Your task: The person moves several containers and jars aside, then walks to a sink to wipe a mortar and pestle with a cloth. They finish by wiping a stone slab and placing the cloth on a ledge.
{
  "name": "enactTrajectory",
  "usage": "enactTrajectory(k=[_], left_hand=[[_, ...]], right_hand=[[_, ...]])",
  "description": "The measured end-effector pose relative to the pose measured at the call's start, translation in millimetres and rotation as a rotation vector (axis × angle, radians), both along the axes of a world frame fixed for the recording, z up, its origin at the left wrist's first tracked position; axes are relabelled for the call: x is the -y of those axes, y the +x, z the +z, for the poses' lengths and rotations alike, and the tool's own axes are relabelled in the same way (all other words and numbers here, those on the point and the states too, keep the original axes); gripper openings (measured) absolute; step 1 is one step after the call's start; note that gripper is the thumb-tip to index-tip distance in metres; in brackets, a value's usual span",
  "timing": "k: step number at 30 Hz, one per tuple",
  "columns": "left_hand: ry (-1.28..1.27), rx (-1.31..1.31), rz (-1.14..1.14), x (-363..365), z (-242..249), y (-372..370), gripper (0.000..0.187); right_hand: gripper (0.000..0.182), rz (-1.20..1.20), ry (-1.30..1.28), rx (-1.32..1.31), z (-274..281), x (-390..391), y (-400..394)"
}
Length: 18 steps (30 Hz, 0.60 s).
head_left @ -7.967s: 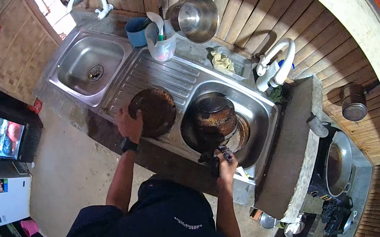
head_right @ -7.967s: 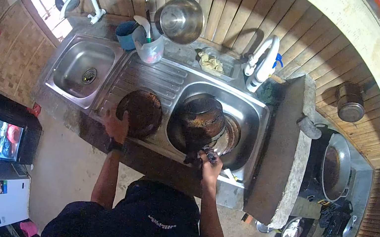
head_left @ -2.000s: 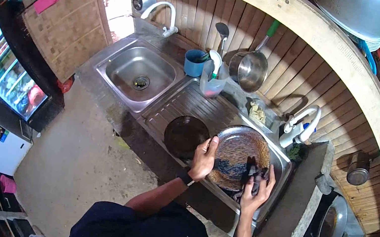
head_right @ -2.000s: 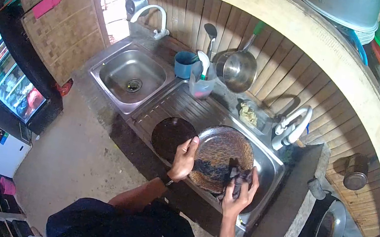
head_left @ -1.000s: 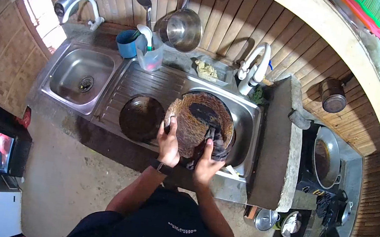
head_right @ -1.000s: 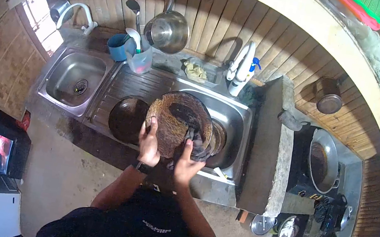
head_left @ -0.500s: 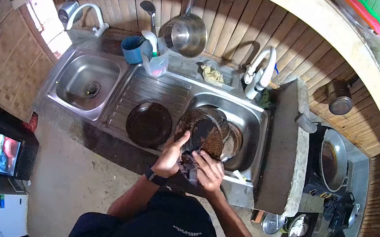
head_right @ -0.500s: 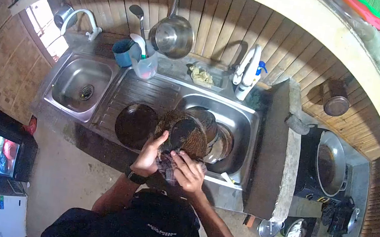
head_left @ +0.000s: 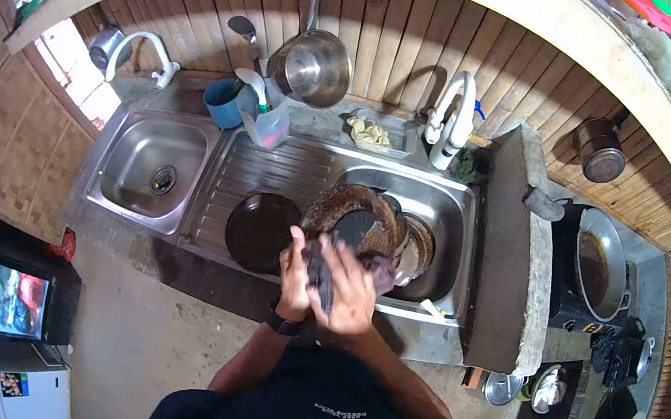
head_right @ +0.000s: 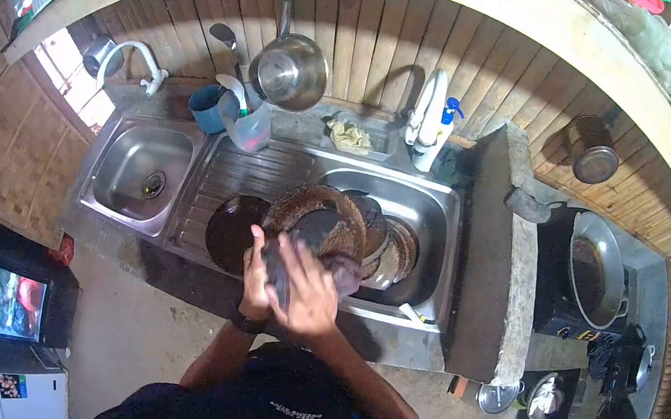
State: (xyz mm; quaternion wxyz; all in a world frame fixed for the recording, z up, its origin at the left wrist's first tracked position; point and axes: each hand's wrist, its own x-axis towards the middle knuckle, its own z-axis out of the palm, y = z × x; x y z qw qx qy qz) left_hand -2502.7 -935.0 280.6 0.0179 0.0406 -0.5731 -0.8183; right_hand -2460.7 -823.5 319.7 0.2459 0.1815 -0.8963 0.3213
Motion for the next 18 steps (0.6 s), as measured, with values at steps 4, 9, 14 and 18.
enactTrajectory(k=[4,9,14,18], left_hand=[[0.318,0.217,-0.026,-2,35,-1,0.05],[0.071,0.082,0.034,-4,25,-2,0.045],[-0.154,0.05,0.048,-7,44,4,0.058],[-0.272,-0.348,0.243,-14,1,-5,0.055]], right_hand=[[0.048,-0.143,0.272,-0.283,-31,-28,8],[0.072,-0.378,-0.14,0.173,9,-69,-37],[0.072,-0.266,0.015,-0.111,49,-20,-35],[0.059,0.028,0.087,-0.162,45,6,-24]])
